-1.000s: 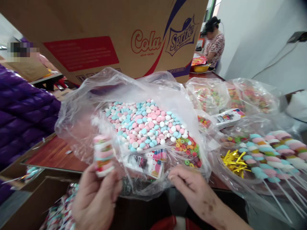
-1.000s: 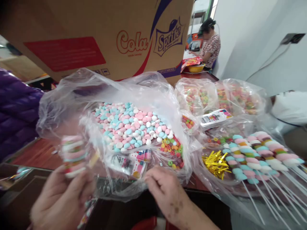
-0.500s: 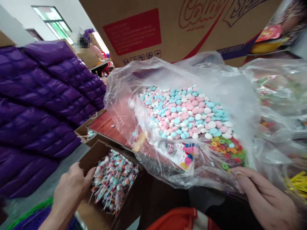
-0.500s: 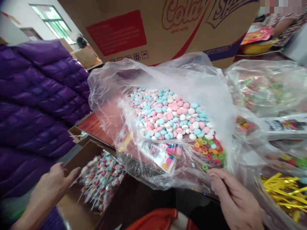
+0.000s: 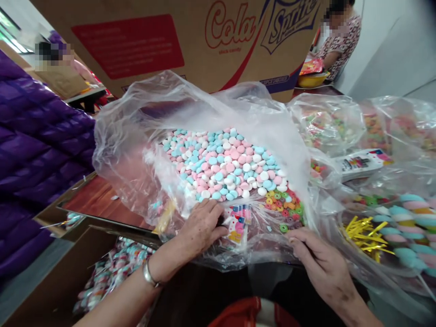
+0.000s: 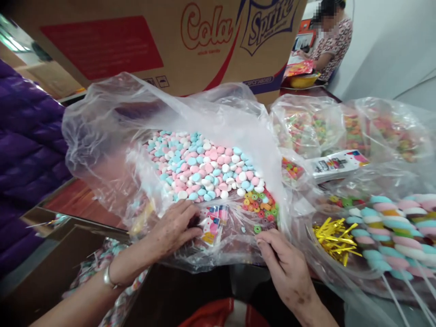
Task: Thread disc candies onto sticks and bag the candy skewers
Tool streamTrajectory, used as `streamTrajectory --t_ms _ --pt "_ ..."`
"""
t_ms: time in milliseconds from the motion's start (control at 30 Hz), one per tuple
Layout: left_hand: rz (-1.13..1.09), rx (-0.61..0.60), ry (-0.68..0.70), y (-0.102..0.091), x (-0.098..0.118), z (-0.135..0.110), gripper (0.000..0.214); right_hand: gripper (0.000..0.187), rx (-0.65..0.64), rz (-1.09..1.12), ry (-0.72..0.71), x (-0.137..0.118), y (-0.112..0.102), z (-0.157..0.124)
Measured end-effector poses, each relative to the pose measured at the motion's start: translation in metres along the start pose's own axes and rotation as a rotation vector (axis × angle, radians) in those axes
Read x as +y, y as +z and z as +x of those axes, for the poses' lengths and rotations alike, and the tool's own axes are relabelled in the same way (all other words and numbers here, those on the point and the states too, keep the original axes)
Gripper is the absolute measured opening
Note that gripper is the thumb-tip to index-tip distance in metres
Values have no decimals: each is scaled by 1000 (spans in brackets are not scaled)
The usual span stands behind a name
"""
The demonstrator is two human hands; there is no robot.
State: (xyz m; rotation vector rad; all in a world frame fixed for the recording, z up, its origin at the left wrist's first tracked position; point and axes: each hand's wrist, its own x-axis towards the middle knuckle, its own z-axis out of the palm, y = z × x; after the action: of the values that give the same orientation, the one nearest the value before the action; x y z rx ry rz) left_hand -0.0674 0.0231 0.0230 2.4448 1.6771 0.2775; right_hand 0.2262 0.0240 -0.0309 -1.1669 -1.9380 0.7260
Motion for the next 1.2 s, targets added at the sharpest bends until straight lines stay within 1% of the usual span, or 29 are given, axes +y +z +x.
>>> streamTrajectory --t_ms 100,267,367,533,600,767,867,933,1000,1067,1133,1200 --pt "4 2 23 7 -4 0 4 16 16 -1 -17 -2 0 1" --pt "16 37 46 15 0 0 24 16 21 7 -23 -4 2 1" --pt "15 51 71 15 3 2 28 17 29 22 -16 -6 4 1" --pt "-30 35 87 10 6 2 11 18 35 41 8 -7 4 1" --pt "-41 42 84 11 4 3 7 18 31 47 4 -7 4 1" --pt "-58 97 97 20 -1 7 23 18 29 60 -2 -7 5 2" --pt "-76 134 112 20 1 9 25 19 25 78 5 -8 5 3" --pt "-90 161 122 14 7 10 24 19 32 90 14 -10 3 3" --pt "-112 213 143 7 15 12 21 17 58 88 31 -15 -1 4" --pt "-132 301 202 1 27 15 16 17 74 84 44 -25 -6 8" --pt "-132 393 277 -1 41 20 9 21 56 103 56 -37 -10 14" --pt "-120 436 344 0 55 25 7 20 22 158 70 -48 -11 21"
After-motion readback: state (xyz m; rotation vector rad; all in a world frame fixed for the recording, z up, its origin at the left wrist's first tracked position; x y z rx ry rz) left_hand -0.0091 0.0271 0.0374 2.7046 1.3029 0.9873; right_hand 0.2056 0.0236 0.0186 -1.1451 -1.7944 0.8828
